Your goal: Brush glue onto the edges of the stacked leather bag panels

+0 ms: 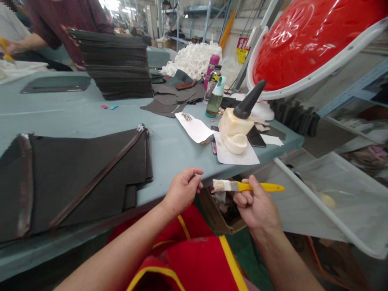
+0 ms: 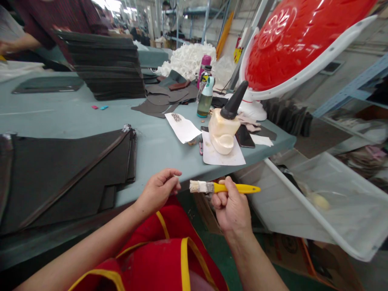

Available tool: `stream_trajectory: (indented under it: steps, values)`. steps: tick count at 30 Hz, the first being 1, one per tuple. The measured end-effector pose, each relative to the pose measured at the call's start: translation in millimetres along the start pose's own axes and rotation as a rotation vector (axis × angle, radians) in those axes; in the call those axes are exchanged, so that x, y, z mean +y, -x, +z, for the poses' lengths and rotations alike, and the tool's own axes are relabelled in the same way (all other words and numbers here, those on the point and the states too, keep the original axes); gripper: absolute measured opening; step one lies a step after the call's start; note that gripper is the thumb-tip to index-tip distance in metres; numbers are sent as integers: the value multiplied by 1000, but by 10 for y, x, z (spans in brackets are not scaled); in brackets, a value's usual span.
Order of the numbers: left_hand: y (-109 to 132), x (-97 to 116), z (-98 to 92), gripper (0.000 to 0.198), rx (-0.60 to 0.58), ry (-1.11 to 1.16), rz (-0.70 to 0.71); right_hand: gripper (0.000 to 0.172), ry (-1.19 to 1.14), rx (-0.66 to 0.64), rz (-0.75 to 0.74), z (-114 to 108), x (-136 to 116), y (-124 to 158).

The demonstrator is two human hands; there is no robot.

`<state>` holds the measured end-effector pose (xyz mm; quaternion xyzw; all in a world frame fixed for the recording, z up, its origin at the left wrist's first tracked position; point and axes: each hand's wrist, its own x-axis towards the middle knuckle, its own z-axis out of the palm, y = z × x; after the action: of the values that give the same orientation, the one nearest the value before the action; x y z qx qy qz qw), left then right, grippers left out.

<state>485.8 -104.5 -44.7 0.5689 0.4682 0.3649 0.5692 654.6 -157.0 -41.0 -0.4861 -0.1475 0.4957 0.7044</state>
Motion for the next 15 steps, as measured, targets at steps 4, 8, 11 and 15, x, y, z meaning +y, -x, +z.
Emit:
stream_trajectory:
  steps: [4,8,11,15]
  values:
    - [1,22,57,11,-7,-6,-38,27,4,4,-20,40,-9,13]
    - [29,94,78,6,-34,-34,-55,26,17,-5,-72,60,12,30]
    - [61,119,85,6,38,-237,118,25,49,-25,-156,68,37,39]
    - [95,116,97,7,72,-543,412,23,91,-49,-221,110,64,64]
